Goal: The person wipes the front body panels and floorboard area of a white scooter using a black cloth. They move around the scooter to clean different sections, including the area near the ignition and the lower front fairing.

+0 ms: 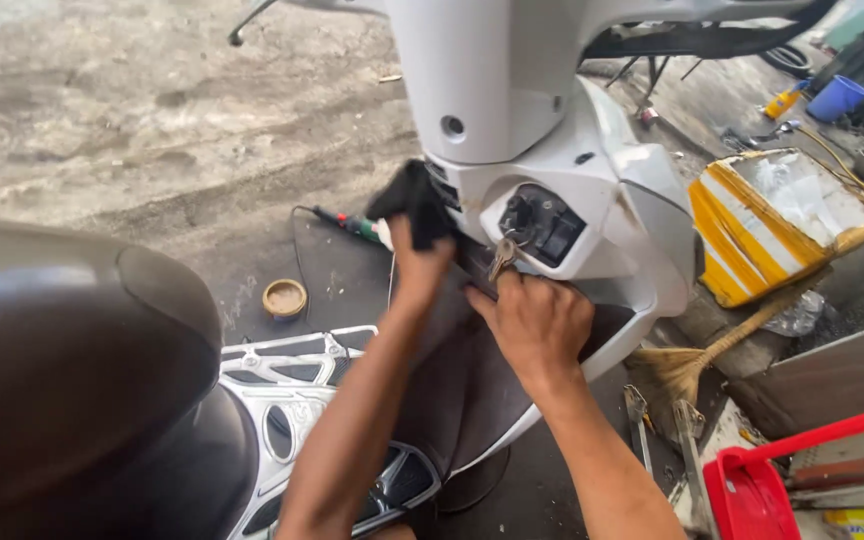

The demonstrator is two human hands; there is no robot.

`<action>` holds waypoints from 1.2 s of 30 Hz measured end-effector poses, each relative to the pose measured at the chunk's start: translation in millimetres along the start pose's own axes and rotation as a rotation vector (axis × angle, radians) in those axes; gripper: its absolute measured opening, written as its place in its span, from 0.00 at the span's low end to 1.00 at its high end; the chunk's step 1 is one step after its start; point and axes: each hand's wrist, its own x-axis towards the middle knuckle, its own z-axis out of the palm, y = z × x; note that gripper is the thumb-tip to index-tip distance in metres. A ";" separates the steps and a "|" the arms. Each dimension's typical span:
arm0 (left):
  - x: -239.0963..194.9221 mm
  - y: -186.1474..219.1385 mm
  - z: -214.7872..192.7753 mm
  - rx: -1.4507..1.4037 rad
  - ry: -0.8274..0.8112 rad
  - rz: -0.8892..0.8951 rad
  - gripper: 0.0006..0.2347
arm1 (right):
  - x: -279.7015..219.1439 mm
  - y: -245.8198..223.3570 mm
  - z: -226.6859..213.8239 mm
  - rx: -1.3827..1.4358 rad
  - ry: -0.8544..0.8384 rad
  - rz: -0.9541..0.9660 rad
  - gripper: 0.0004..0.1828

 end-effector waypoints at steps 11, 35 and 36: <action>61.1 -76.6 1.7 0.307 -0.139 0.154 0.13 | 12.3 -7.7 -9.8 0.004 0.060 -0.002 0.28; 13.8 13.9 -61.5 -0.594 -0.098 0.185 0.18 | 1.8 -7.9 23.2 -0.010 -0.001 0.119 0.30; 14.6 11.2 -52.5 -0.605 -0.117 0.194 0.18 | 2.9 -6.1 20.9 -0.021 0.003 0.139 0.30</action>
